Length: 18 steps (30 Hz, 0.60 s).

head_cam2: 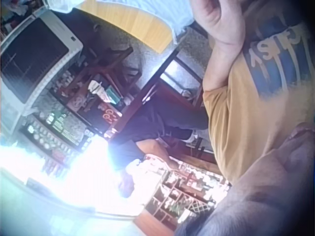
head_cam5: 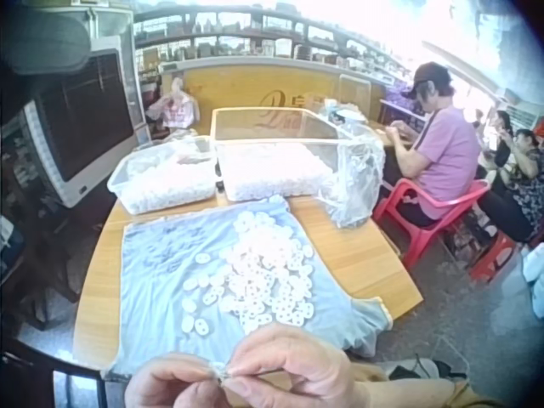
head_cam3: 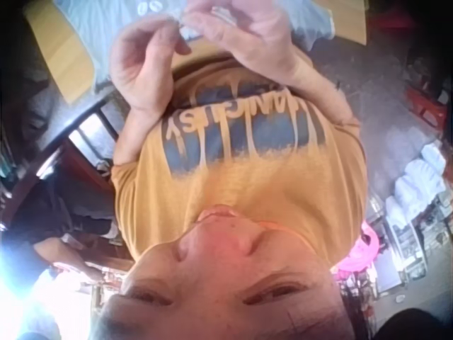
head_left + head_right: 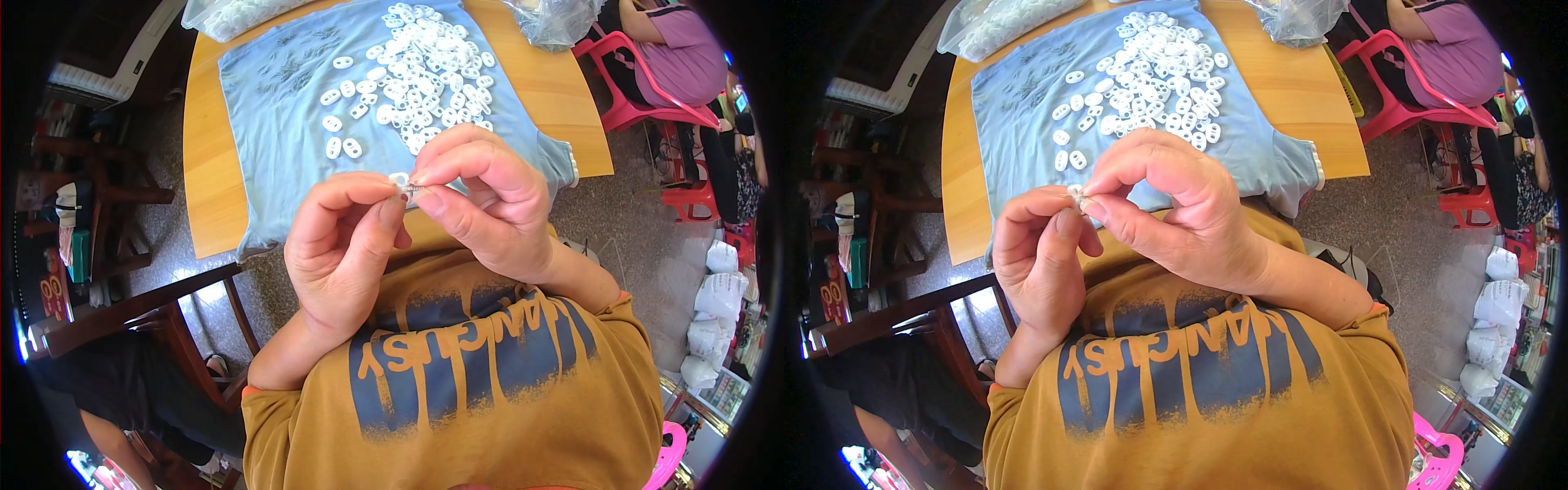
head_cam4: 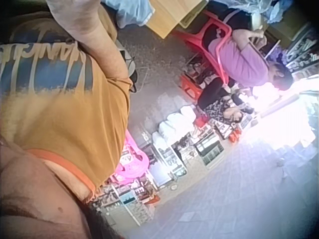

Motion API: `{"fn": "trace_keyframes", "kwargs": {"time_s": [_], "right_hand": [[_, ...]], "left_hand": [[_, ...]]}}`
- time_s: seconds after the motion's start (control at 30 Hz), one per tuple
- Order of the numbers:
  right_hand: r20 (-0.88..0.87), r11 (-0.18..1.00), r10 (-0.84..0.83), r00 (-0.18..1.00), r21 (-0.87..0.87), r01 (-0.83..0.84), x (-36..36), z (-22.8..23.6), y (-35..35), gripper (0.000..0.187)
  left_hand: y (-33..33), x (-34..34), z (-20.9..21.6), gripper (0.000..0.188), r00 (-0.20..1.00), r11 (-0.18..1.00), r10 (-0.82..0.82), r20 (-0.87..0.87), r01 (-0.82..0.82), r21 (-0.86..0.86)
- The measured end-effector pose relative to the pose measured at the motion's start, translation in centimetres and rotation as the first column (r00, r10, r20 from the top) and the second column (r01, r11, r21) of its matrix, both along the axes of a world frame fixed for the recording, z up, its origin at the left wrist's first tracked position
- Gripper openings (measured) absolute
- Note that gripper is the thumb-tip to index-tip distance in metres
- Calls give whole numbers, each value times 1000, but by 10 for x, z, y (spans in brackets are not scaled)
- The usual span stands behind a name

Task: The person assembles plastic curtain sliders by picking up small metal pins and inserting them into holes in the white plastic sliders one at a time.

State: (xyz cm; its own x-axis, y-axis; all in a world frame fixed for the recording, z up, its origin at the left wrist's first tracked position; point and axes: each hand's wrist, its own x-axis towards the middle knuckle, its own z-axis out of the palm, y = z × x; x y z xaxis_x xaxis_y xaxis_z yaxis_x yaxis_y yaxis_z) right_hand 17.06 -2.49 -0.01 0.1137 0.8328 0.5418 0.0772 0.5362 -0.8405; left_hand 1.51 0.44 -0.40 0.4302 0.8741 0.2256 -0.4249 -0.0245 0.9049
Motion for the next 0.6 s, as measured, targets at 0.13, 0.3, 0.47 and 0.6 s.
{"fn": "trace_keyframes", "kwargs": {"time_s": [0.13,0.3,0.47,0.6], "right_hand": [[35,1000,-19,999,23,18,0,0,1,9],[51,1000,-3,999,16,2,0,3,1,8],[66,1000,30,997,-1,-30,0,3,3,6],[87,999,35,996,-28,-33,1,0,4,5]], "left_hand": [[-1,3,7,20,997,997,29,68,-24,-71],[0,-3,4,21,1000,1000,7,-18,-7,-3],[0,-1,2,19,999,999,32,-19,-32,19],[4,-4,-4,19,999,999,14,-42,-11,51]]}}
